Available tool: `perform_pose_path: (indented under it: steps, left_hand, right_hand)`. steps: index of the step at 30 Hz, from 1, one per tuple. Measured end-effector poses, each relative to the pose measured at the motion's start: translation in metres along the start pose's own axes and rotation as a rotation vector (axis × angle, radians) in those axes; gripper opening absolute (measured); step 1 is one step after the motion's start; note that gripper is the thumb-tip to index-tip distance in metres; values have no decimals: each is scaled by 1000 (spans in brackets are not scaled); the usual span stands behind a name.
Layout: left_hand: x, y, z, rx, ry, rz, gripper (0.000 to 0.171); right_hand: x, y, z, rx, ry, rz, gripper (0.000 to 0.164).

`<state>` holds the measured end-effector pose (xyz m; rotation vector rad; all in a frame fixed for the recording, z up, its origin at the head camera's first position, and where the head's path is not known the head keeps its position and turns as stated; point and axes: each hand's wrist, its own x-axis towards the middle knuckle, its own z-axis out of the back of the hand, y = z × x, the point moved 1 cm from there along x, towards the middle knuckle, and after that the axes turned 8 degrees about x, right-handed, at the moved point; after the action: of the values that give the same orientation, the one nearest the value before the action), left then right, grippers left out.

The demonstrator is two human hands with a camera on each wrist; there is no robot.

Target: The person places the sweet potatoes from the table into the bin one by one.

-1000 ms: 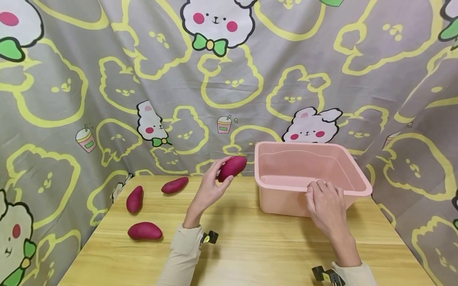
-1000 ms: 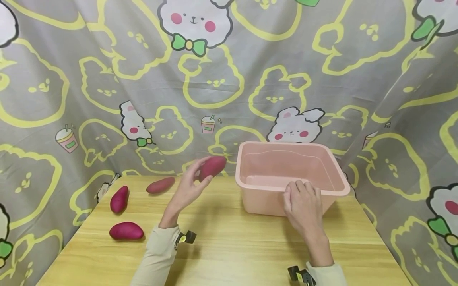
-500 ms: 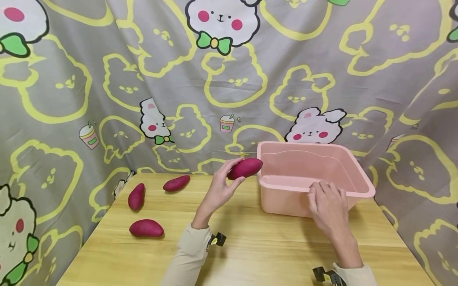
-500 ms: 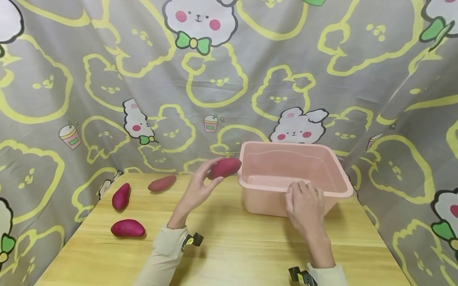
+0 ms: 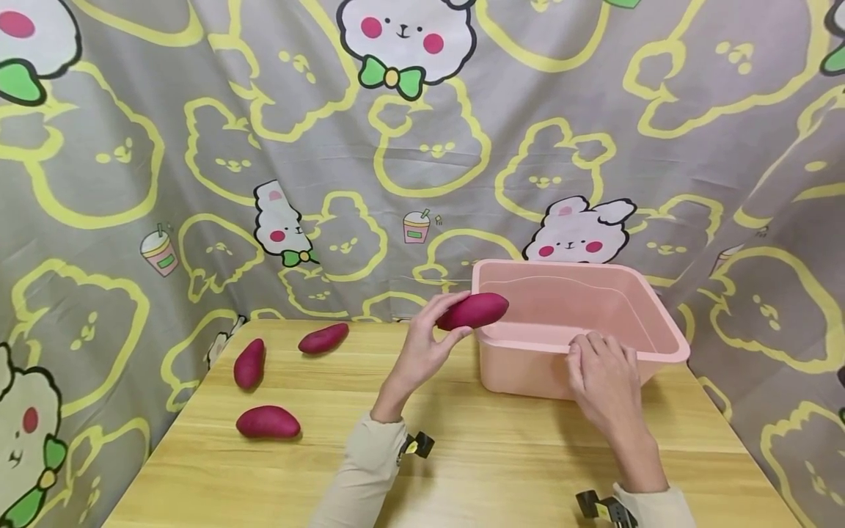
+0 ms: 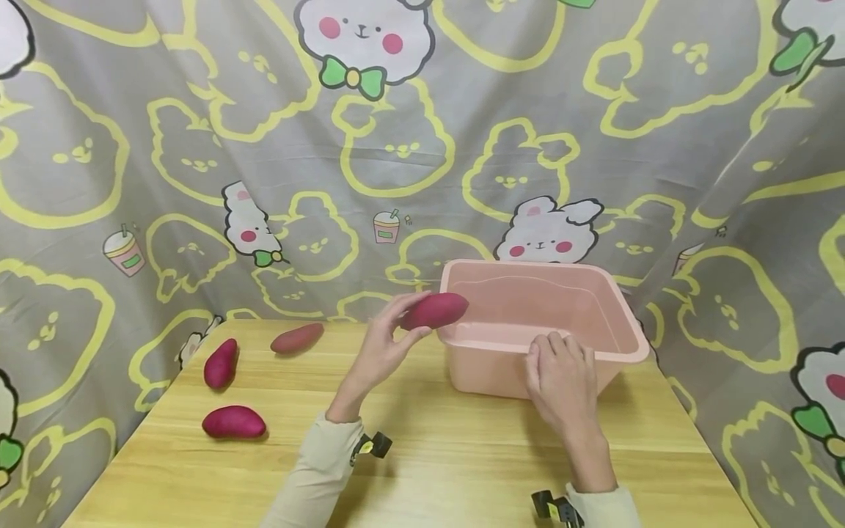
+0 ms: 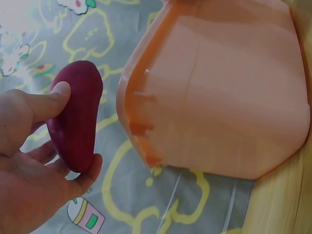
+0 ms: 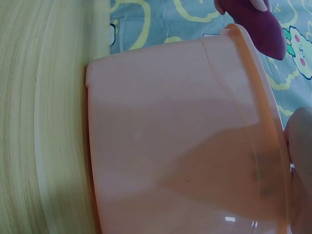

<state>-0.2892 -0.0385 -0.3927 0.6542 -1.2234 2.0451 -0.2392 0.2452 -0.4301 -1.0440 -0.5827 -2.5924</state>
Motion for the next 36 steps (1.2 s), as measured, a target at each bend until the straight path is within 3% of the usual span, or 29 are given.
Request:
perform_pose_path:
  steps: [10, 20, 36]
  left_hand:
    - [12, -35, 3, -17, -41, -74, 46]
    - [13, -10, -20, 67, 2, -89, 47]
    - [17, -14, -38, 53, 36, -94, 44]
  right_hand:
    - [4, 1, -1, -1, -2, 5, 22]
    - [2, 2, -1, -2, -1, 5, 21]
    - [-1, 3, 1, -9, -7, 0, 20]
